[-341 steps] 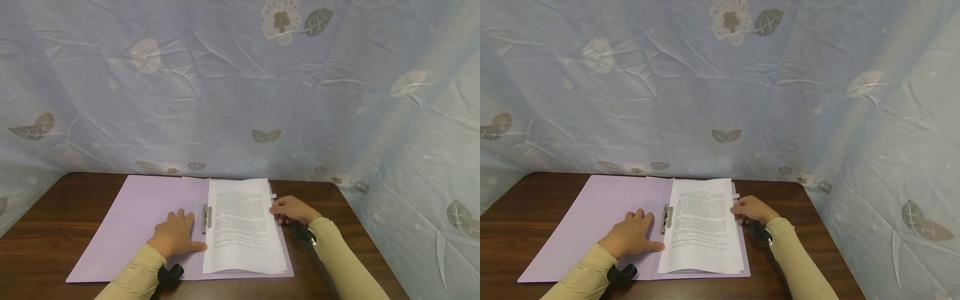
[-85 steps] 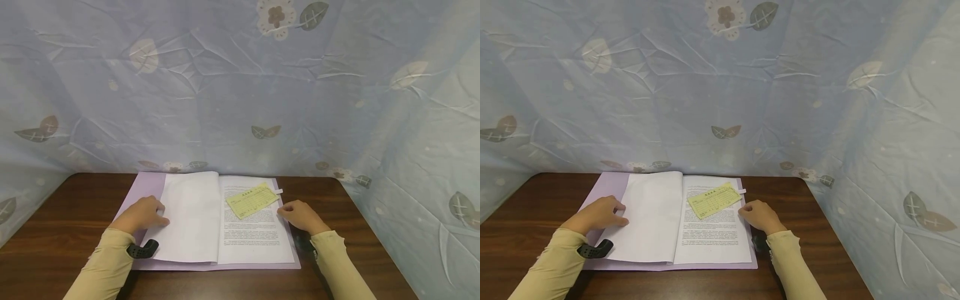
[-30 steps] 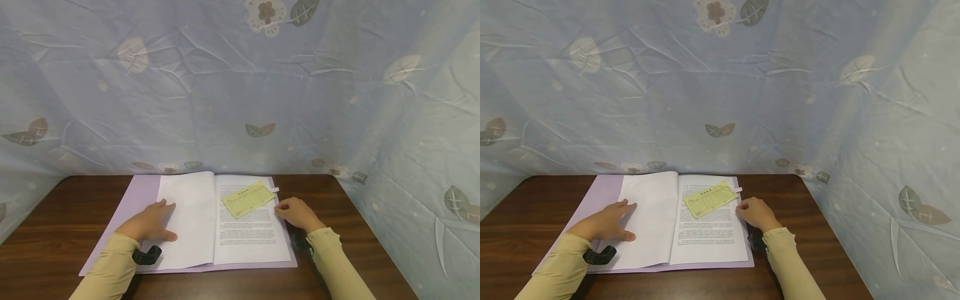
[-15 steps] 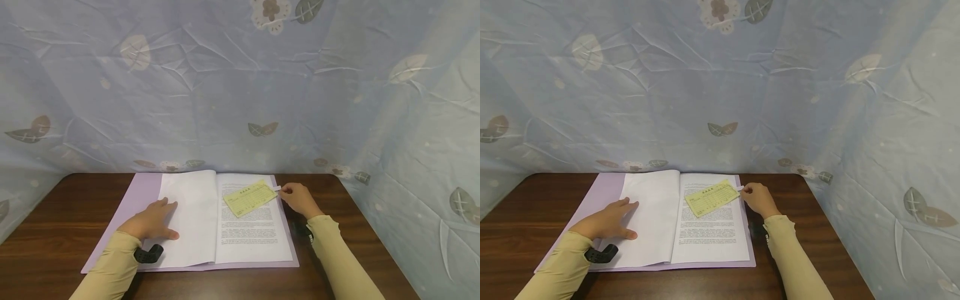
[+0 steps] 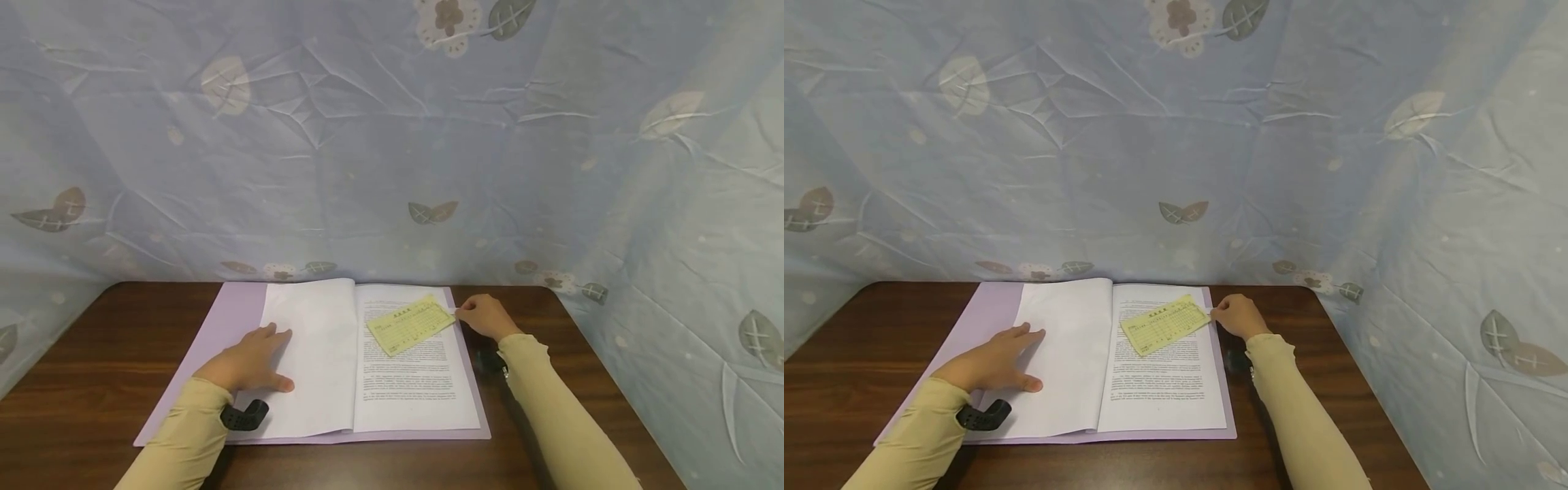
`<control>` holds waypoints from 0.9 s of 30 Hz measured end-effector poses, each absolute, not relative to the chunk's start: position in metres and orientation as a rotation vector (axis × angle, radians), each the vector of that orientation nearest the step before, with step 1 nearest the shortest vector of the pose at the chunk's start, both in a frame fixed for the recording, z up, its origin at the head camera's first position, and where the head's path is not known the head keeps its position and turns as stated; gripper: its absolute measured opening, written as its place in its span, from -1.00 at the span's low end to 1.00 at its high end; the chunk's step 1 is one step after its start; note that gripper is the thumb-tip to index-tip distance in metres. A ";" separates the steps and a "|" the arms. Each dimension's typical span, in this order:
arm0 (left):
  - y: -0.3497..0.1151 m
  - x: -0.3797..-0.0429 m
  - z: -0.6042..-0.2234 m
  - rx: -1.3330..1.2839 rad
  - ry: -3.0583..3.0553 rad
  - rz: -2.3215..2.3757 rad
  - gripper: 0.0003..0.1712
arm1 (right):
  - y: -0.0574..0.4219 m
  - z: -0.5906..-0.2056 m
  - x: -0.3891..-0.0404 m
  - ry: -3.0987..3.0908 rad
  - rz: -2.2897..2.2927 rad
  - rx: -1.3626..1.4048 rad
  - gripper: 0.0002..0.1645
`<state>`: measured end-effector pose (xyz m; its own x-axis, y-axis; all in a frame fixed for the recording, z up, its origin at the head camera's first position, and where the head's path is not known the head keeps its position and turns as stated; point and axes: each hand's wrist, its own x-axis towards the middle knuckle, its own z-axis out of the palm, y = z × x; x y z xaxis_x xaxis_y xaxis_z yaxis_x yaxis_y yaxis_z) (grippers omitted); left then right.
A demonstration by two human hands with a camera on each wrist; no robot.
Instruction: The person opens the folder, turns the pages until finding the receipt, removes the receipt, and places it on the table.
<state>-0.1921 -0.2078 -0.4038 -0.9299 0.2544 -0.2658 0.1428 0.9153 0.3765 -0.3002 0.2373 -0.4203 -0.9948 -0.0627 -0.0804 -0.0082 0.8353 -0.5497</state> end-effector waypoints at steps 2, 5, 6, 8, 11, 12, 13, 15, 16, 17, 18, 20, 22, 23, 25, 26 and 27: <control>-0.208 -0.193 -0.405 0.296 2.767 0.507 0.27 | 0.237 -0.420 -0.301 2.906 -0.870 -0.046 -0.70; -0.209 -0.193 -0.406 0.300 2.769 0.500 0.27 | 0.236 -0.419 -0.302 2.869 -0.891 -0.026 -0.67; -0.209 -0.194 -0.406 0.303 2.771 0.497 0.27 | 0.236 -0.420 -0.302 2.855 -0.901 -0.019 -0.66; -0.209 -0.194 -0.405 0.308 2.771 0.495 0.27 | 0.235 -0.420 -0.303 2.829 -0.922 -0.002 -0.64; -0.209 -0.193 -0.404 0.315 2.773 0.490 0.26 | 0.234 -0.421 -0.304 2.801 -0.950 0.001 -0.63; -0.209 -0.193 -0.403 0.313 2.771 0.490 0.27 | 0.234 -0.422 -0.304 2.796 -0.954 0.006 -0.63; -0.209 -0.193 -0.403 0.310 2.769 0.490 0.27 | 0.233 -0.422 -0.304 2.792 -0.958 0.009 -0.63; -0.209 -0.193 -0.403 0.307 2.769 0.488 0.27 | 0.233 -0.423 -0.304 2.786 -0.962 0.013 -0.63; -0.209 -0.193 -0.403 0.305 2.767 0.491 0.27 | 0.233 -0.423 -0.304 2.784 -0.963 0.011 -0.63; -0.209 -0.193 -0.402 0.303 2.766 0.494 0.27 | 0.233 -0.423 -0.304 2.781 -0.967 0.012 -0.63; -0.209 -0.193 -0.402 0.302 2.765 0.497 0.27 | 0.232 -0.423 -0.304 2.778 -0.971 0.013 -0.64; -0.209 -0.192 -0.402 0.306 2.766 0.500 0.26 | 0.232 -0.424 -0.304 2.772 -0.980 0.007 -0.67; -0.209 -0.192 -0.402 0.307 2.767 0.500 0.25 | 0.232 -0.424 -0.303 2.768 -0.990 0.002 -0.70; -0.209 -0.192 -0.402 0.308 2.768 0.499 0.25 | 0.232 -0.424 -0.303 2.768 -0.994 0.003 -0.71; -0.209 -0.192 -0.402 0.309 2.768 0.499 0.25 | 0.232 -0.425 -0.303 2.767 -1.002 0.002 -0.72; -0.209 -0.192 -0.401 0.310 2.769 0.501 0.25 | 0.231 -0.425 -0.303 2.765 -1.005 0.001 -0.72; -0.209 -0.191 -0.401 0.309 2.768 0.505 0.24 | 0.231 -0.426 -0.302 2.764 -1.009 -0.001 -0.72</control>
